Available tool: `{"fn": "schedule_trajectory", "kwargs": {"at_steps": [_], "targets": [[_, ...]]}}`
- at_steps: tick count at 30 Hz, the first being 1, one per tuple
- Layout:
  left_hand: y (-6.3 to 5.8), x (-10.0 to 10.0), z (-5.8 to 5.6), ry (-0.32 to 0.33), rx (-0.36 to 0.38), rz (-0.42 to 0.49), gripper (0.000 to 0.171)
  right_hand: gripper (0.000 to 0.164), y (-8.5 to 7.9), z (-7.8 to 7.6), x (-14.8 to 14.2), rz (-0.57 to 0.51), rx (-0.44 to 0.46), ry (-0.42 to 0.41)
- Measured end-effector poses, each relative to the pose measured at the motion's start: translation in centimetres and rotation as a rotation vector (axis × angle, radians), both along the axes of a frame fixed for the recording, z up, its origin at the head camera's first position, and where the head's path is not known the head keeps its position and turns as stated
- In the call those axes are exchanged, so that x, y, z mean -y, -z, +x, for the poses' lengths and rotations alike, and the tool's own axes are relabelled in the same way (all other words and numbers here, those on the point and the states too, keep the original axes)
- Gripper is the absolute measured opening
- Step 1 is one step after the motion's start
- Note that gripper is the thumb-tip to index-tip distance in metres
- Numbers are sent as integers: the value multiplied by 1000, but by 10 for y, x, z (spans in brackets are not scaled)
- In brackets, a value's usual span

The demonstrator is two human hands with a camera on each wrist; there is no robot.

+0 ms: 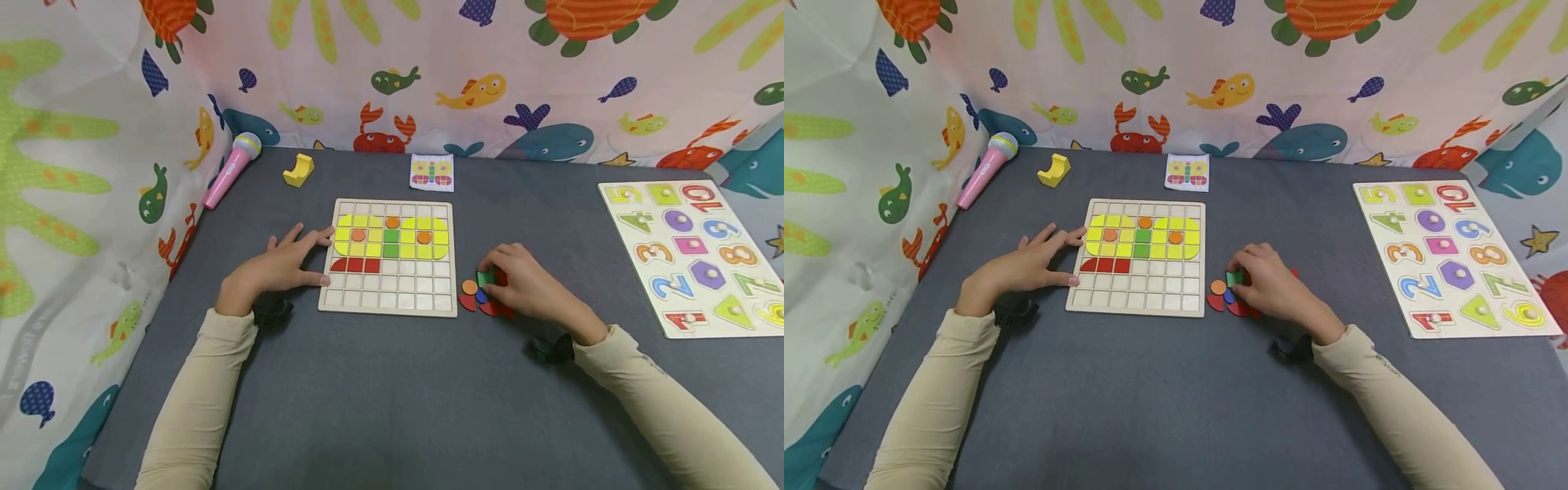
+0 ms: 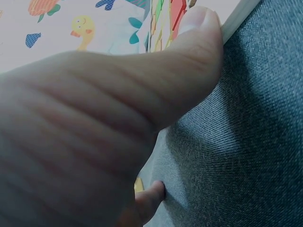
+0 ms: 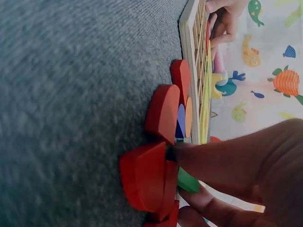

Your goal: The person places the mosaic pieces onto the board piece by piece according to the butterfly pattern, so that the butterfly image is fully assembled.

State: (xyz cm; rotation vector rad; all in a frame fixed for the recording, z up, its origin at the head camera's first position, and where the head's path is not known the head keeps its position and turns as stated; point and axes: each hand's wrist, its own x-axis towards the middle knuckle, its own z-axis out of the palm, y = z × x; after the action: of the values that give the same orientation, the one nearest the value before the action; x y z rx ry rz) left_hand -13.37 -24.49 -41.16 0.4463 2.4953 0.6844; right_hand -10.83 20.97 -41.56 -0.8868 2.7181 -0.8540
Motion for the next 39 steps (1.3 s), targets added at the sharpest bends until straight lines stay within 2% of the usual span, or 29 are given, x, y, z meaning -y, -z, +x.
{"fn": "schedule_trajectory", "kwargs": {"at_steps": [5, 10, 18, 31, 39], "targets": [[7, 4, -3, 0, -9, 9, 83, 17, 2, -2, 3, -32, -7, 46], [9, 5, -3, 9, -23, 27, 81, 14, -2, -3, 8, -90, -69, 86], [2, 0, 1, 5, -11, 12, 73, 13, -3, -4, 23, -178, -42, 116], [3, -2, 0, -8, -1, -18, 74, 13, -3, -9, 70, -265, 40, 73], [1, 1, 1, -14, 0, 16, 76, 12, 2, -16, 102, -285, 57, -21]]}}
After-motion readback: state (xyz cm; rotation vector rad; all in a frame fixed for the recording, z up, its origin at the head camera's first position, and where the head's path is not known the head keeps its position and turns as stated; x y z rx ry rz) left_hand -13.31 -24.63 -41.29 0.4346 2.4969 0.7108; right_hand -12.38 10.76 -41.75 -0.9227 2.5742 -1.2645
